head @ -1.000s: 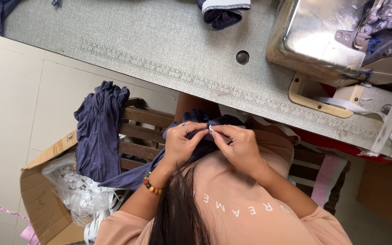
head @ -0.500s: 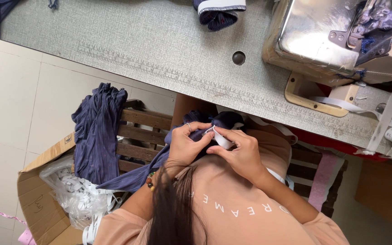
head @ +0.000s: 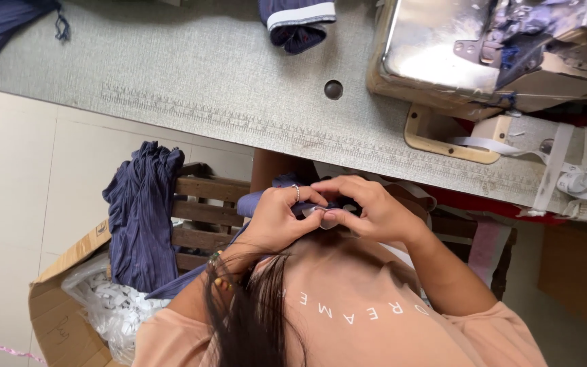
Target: Sewing elastic bands onto the edges of purple ribbed fabric using an industrial overlock machine.
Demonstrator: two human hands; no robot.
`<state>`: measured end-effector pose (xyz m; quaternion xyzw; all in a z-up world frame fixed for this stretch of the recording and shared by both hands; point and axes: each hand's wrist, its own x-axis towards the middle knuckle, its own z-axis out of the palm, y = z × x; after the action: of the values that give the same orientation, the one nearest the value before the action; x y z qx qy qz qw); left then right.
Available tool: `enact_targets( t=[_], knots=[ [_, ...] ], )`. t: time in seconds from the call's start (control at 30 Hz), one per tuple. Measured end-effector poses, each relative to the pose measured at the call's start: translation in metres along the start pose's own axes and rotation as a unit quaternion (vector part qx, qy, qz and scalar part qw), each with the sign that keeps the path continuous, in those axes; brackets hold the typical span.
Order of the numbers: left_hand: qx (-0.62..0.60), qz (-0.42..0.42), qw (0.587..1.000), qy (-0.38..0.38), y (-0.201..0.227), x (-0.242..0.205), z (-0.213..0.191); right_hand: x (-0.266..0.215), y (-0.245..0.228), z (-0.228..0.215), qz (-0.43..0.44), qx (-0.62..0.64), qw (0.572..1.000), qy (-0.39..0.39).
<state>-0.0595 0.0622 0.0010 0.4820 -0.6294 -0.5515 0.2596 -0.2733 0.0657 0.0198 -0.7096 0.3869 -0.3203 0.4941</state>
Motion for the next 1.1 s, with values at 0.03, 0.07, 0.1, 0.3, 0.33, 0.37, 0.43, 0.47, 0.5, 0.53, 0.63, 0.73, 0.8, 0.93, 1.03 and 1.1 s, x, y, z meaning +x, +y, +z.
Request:
enact_targets(
  t=[0.03,0.07,0.1,0.3,0.33,0.37,0.43,0.47,0.5,0.53,0.63,0.73,0.8,0.93,1.03,1.1],
  knots=[
    [0.001,0.004,1.0,-0.003,0.003,0.003,0.0,-0.001,0.001,-0.002,0.0,-0.003,1.0,0.004],
    [0.008,0.009,1.0,-0.008,0.006,0.005,-0.001,-0.003,0.002,-0.005,0.029,-0.008,1.0,0.008],
    [0.015,0.014,1.0,-0.014,0.009,0.007,-0.001,-0.004,0.003,-0.007,0.058,-0.013,0.998,0.012],
    [0.229,0.143,0.963,0.024,0.015,0.03,-0.002,-0.017,-0.014,-0.018,0.091,-0.059,0.983,0.148],
    [0.229,0.15,0.962,0.021,0.015,0.034,-0.002,-0.019,-0.015,-0.023,0.09,-0.062,0.982,0.155],
    [0.207,0.175,0.962,0.019,0.016,0.039,-0.003,-0.021,-0.016,-0.029,0.088,-0.063,0.979,0.175],
    [0.185,0.208,0.96,0.012,0.028,0.047,-0.005,-0.024,-0.019,-0.04,0.084,-0.067,0.974,0.202],
    [0.102,0.184,0.978,-0.006,0.038,0.049,-0.006,-0.026,-0.021,-0.045,0.086,-0.071,0.969,0.221],
    [0.019,0.159,0.987,-0.023,0.049,0.053,-0.008,-0.027,-0.022,-0.051,0.087,-0.075,0.964,0.24],
    [0.02,0.168,0.985,-0.027,0.059,0.057,-0.007,-0.028,-0.021,-0.055,0.083,-0.08,0.962,0.248],
    [-0.066,0.131,0.987,-0.071,0.085,0.076,-0.004,-0.025,-0.018,-0.067,0.075,-0.089,0.949,0.292],
    [0.033,0.219,0.975,-0.035,0.105,0.114,0.002,-0.015,-0.013,-0.08,0.082,-0.083,0.926,0.36],
    [0.125,0.315,0.941,-0.001,0.12,0.146,0.007,-0.008,0.0,-0.091,0.094,-0.03,0.895,0.436],
    [0.156,0.375,0.914,0.003,0.138,0.206,0.022,0.0,0.027,-0.108,0.07,-0.018,0.858,0.509],
    [0.226,0.302,0.926,0.001,0.128,0.246,0.033,0.012,0.037,-0.108,0.058,0.042,0.831,0.551],
    [0.216,0.305,0.928,-0.008,0.12,0.265,0.038,0.017,0.049,-0.106,0.051,0.107,0.799,0.589]
  ],
)
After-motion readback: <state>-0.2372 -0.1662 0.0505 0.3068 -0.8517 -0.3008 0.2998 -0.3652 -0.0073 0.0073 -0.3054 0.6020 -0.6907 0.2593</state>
